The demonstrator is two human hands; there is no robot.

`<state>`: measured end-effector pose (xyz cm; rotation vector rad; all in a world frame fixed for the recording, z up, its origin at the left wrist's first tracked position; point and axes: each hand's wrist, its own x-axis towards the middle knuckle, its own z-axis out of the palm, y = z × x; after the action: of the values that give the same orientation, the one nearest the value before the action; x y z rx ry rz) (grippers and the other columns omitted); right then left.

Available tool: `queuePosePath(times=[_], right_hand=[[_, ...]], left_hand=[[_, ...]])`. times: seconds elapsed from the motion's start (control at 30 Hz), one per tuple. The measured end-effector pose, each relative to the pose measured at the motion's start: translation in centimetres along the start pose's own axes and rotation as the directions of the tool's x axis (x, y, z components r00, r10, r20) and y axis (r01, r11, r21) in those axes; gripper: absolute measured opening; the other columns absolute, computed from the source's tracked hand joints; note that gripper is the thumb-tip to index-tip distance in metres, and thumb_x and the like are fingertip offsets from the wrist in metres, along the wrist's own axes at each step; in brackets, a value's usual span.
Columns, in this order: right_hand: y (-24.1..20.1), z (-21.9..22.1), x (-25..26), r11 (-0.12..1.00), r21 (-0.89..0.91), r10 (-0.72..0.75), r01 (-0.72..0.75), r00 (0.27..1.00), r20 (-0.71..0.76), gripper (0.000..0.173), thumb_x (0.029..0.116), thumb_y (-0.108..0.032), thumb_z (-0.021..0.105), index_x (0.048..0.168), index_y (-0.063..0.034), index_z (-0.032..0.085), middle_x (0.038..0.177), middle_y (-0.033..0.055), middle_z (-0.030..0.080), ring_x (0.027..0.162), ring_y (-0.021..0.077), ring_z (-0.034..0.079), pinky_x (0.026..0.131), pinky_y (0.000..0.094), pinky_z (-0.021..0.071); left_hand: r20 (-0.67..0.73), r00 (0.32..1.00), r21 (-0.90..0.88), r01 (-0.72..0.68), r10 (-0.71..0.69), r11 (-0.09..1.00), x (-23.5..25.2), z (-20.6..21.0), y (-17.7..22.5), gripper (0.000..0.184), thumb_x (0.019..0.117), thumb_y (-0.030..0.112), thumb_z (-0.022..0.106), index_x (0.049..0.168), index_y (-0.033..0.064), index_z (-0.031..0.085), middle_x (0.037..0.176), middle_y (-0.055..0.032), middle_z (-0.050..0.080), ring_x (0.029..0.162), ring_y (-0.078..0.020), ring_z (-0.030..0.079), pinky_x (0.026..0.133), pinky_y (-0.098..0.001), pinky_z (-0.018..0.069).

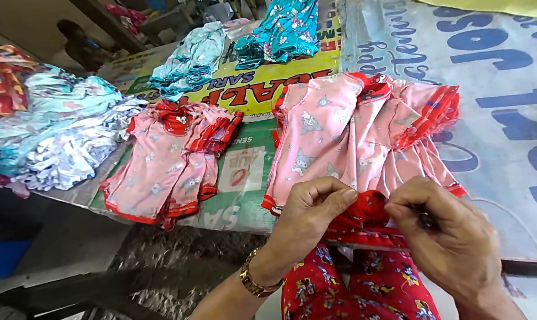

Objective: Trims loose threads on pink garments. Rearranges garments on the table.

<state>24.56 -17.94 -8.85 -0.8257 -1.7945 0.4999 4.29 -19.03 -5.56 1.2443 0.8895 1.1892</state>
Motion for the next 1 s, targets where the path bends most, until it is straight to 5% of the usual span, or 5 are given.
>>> queuePosePath(times=[0.1, 0.23, 0.5, 1.0], right_hand=[[-1.2, -0.4, -0.8, 0.981, -0.194, 0.027, -0.011, 0.996, 0.081, 0.044, 0.0991, -0.045, 0.061, 0.122, -0.0078, 0.057, 0.100, 0.0059, 0.070, 0.085, 0.0030, 0.064, 0.070, 0.0175, 0.0503], [-1.9, -0.4, -1.0, 0.955, -0.294, -0.021, 0.034, 0.999, 0.047, 0.029, 0.1030, -0.037, 0.060, 0.112, -0.0096, 0.065, 0.097, 0.0079, 0.070, 0.078, 0.0104, 0.063, 0.064, 0.0232, 0.0467], [-1.9, -0.7, -0.9, 0.945, -0.322, -0.048, 0.059, 0.998, 0.043, 0.027, 0.1037, -0.035, 0.060, 0.111, -0.0099, 0.069, 0.097, 0.0081, 0.072, 0.078, 0.0115, 0.063, 0.064, 0.0254, 0.0459], [-1.5, -0.6, -0.7, 0.967, -0.246, -0.053, 0.061, 0.998, 0.038, 0.027, 0.1047, -0.035, 0.059, 0.109, -0.0104, 0.070, 0.096, 0.0056, 0.073, 0.079, 0.0071, 0.064, 0.065, 0.0215, 0.0469]], left_hand=[[-0.029, 1.000, -0.031, -0.009, 0.009, 0.999, -0.1, 0.1, 0.2, 0.013, 0.0999, 0.006, 0.062, 0.093, 0.0027, 0.072, 0.086, -0.0010, 0.071, 0.083, -0.0045, 0.068, 0.081, -0.0232, 0.0584], [-0.015, 0.997, 0.041, -0.071, 0.072, 0.997, -0.3, 0.2, 0.3, 0.015, 0.1019, 0.008, 0.060, 0.095, 0.0019, 0.073, 0.087, -0.0003, 0.071, 0.083, -0.0040, 0.068, 0.081, -0.0231, 0.0584], [0.020, 0.981, 0.262, -0.189, 0.191, 0.946, -0.7, 0.5, 0.5, 0.017, 0.1028, 0.007, 0.058, 0.096, -0.0005, 0.071, 0.088, 0.0008, 0.071, 0.085, -0.0008, 0.067, 0.080, -0.0182, 0.0568], [0.053, 0.990, 0.202, -0.137, 0.129, 0.970, -0.4, 0.4, 0.2, 0.020, 0.1046, 0.010, 0.055, 0.096, 0.0013, 0.071, 0.088, 0.0021, 0.070, 0.084, -0.0006, 0.066, 0.079, -0.0186, 0.0562]])
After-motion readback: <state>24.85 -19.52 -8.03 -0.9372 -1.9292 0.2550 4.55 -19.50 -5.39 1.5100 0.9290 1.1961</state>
